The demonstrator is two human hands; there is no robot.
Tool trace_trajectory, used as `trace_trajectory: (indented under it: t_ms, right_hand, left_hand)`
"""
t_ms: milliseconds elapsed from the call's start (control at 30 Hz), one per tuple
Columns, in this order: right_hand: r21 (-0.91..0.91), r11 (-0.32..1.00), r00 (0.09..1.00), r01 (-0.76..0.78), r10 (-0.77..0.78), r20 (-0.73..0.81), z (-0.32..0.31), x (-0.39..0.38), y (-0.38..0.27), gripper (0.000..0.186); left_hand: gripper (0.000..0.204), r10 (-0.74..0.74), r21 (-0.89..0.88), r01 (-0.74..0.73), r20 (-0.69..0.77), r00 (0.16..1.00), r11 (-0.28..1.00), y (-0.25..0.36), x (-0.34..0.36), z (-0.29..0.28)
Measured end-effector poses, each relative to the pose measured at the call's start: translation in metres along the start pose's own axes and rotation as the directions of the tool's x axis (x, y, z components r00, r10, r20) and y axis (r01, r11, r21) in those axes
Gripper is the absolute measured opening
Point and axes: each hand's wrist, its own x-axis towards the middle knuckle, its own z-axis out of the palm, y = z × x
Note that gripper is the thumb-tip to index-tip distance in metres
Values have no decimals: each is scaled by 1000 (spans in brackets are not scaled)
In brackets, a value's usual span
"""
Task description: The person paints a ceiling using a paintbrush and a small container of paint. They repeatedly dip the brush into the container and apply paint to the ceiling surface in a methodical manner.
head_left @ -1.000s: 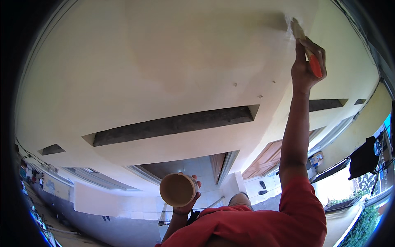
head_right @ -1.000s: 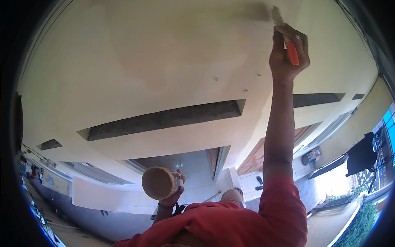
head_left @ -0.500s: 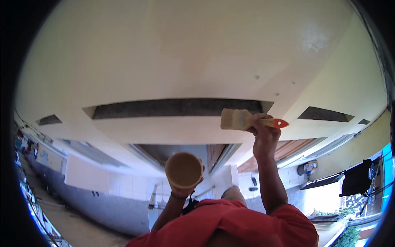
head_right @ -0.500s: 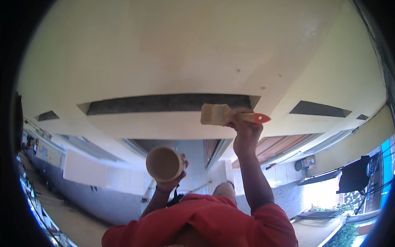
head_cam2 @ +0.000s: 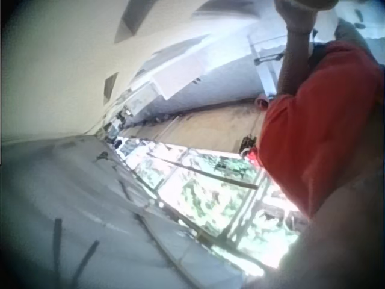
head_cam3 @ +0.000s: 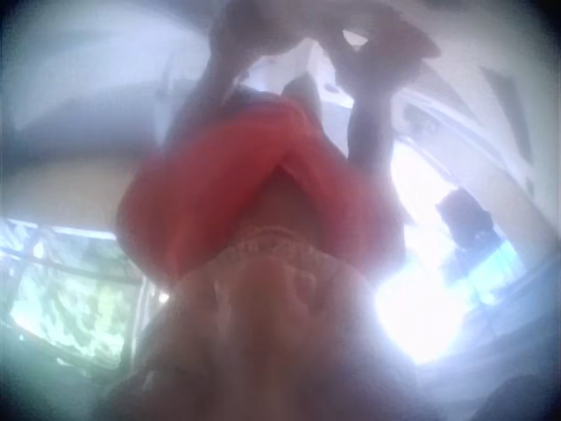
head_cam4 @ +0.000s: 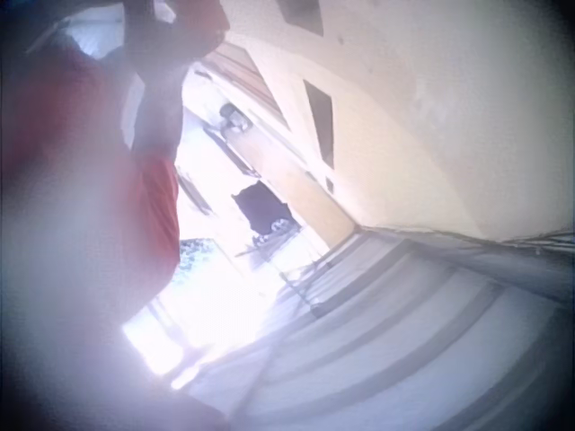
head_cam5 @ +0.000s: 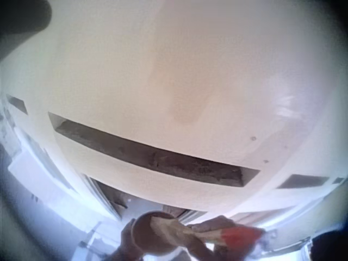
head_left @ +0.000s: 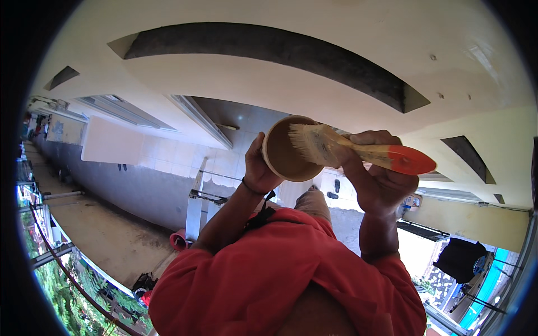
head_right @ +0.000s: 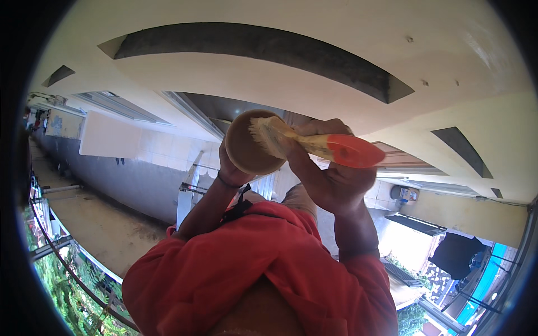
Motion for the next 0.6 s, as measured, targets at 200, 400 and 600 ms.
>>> trace_trajectory:
  t_ms: [200, 400, 600]
  right_hand:
    - [-169, 978, 975, -118, 147, 166, 14, 1, 17, 22]
    - [-196, 978, 967, -74, 118, 226, 23, 3, 26, 20]
    - [-180, 979, 958, -93, 137, 250, 29, -3, 34, 18]
  left_hand:
    - [73, 41, -26, -42, -32, 999, 999, 3, 0, -11]
    - [73, 64, 47, -61, -48, 997, 997, 5, -1, -6]
    - [71, 65, 16, -64, -78, 995, 998, 4, -2, -8]
